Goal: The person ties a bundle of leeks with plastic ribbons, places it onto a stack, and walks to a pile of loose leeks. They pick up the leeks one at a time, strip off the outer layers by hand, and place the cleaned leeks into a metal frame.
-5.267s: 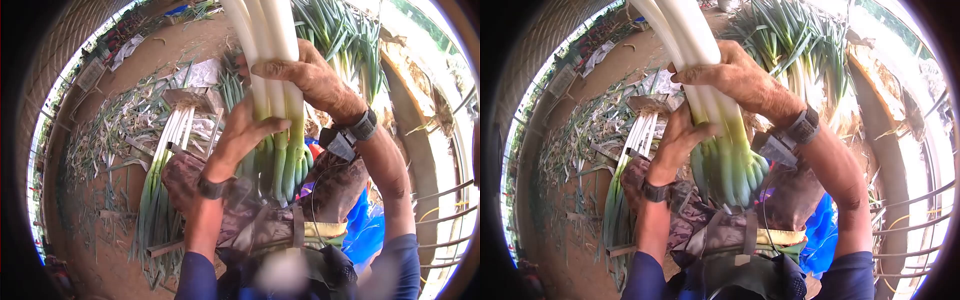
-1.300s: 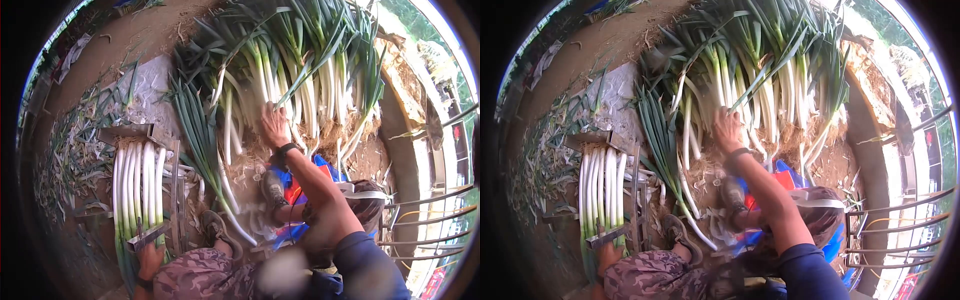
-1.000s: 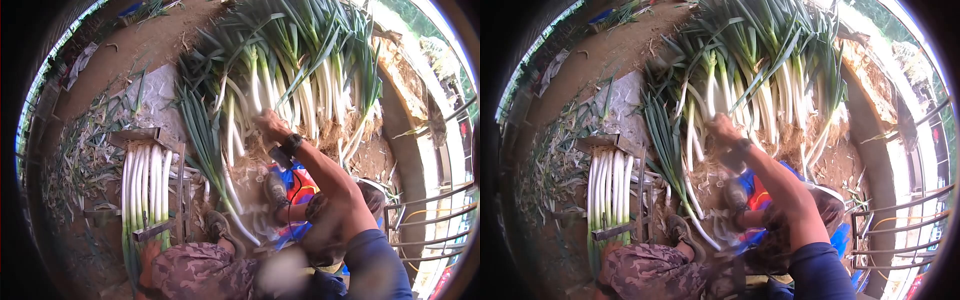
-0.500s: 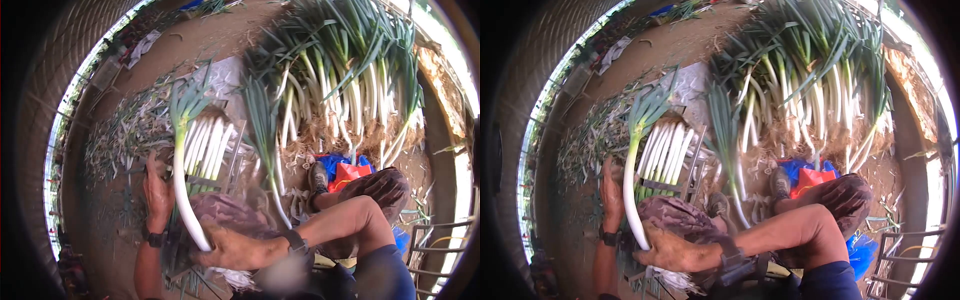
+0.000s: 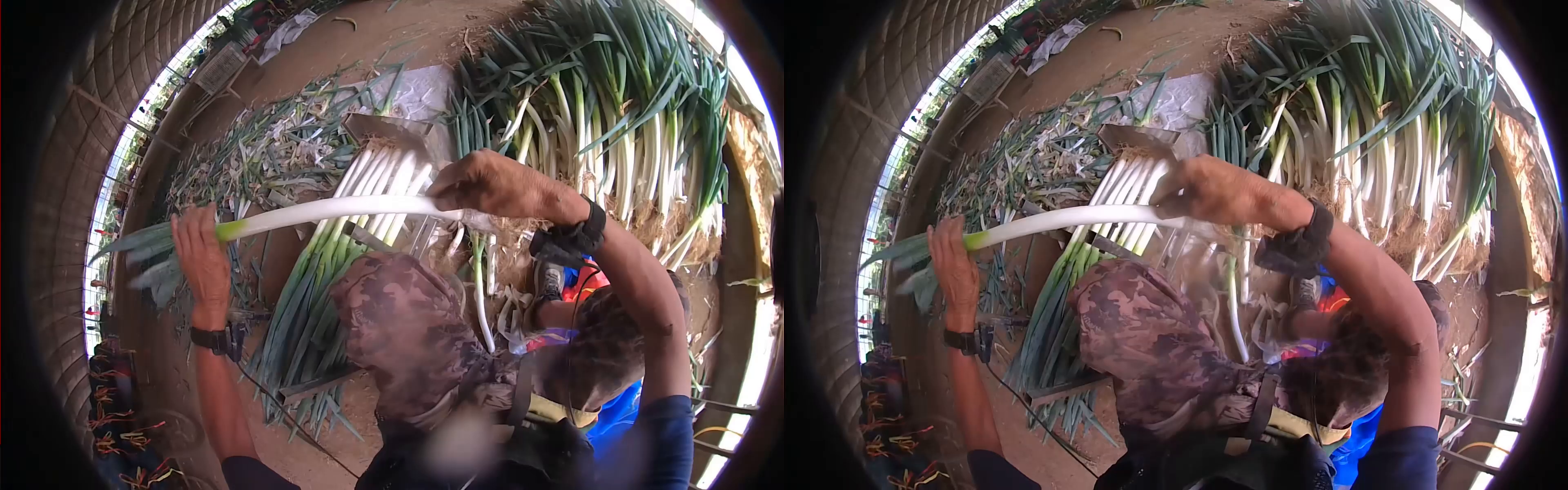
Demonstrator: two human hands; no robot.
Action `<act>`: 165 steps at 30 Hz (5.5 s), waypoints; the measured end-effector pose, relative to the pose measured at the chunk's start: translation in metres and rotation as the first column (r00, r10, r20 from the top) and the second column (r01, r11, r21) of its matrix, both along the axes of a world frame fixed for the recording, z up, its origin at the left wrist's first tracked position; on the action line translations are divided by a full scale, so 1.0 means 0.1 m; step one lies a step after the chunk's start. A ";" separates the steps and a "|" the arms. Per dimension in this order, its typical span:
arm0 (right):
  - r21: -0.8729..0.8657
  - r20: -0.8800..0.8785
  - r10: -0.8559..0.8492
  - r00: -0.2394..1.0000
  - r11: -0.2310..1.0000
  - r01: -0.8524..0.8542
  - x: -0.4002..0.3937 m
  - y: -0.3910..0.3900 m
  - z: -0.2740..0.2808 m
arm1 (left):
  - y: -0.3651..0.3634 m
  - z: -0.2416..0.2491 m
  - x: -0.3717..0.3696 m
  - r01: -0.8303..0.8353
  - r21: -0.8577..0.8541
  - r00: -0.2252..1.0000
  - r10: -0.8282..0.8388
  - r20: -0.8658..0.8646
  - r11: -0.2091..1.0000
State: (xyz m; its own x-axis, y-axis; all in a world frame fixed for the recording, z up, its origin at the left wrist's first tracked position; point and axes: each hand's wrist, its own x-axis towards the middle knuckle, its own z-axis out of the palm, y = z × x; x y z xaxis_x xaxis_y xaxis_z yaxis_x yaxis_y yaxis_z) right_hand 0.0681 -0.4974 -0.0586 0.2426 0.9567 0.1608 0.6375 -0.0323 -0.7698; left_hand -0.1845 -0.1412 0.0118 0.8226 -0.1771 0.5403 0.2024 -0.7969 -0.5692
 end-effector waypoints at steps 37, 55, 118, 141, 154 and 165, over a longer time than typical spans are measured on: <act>-0.062 -0.651 -0.666 0.364 0.524 0.849 1.04 0.78 -1.38 | -0.39 -0.26 -0.26 -0.305 -0.585 0.831 -0.090 -0.549 0.751; 0.201 -0.838 0.147 0.525 0.979 0.046 0.05 1.04 -2.87 | 0.13 -1.35 -0.04 -0.781 -0.612 0.578 -0.522 -0.627 -0.129; -0.056 0.538 -0.113 0.835 0.984 0.170 0.33 2.99 -3.03 | 0.14 -2.94 0.68 -0.796 -0.391 0.506 0.153 -0.849 0.461; 0.097 0.540 -0.836 0.091 0.169 0.981 1.28 -1.27 -2.30 | -0.31 -1.45 0.62 -0.667 -0.541 0.525 -0.192 -0.829 0.512; -0.108 0.599 -0.785 0.156 0.114 0.988 1.85 -1.46 -2.47 | -1.32 -0.33 0.05 -0.566 -0.729 0.750 -0.126 -0.649 0.385; -0.310 -0.018 -0.780 0.625 0.599 0.739 0.86 -0.75 -2.32 | -2.72 -1.62 1.21 -0.350 -0.836 0.900 -0.400 -0.175 -0.422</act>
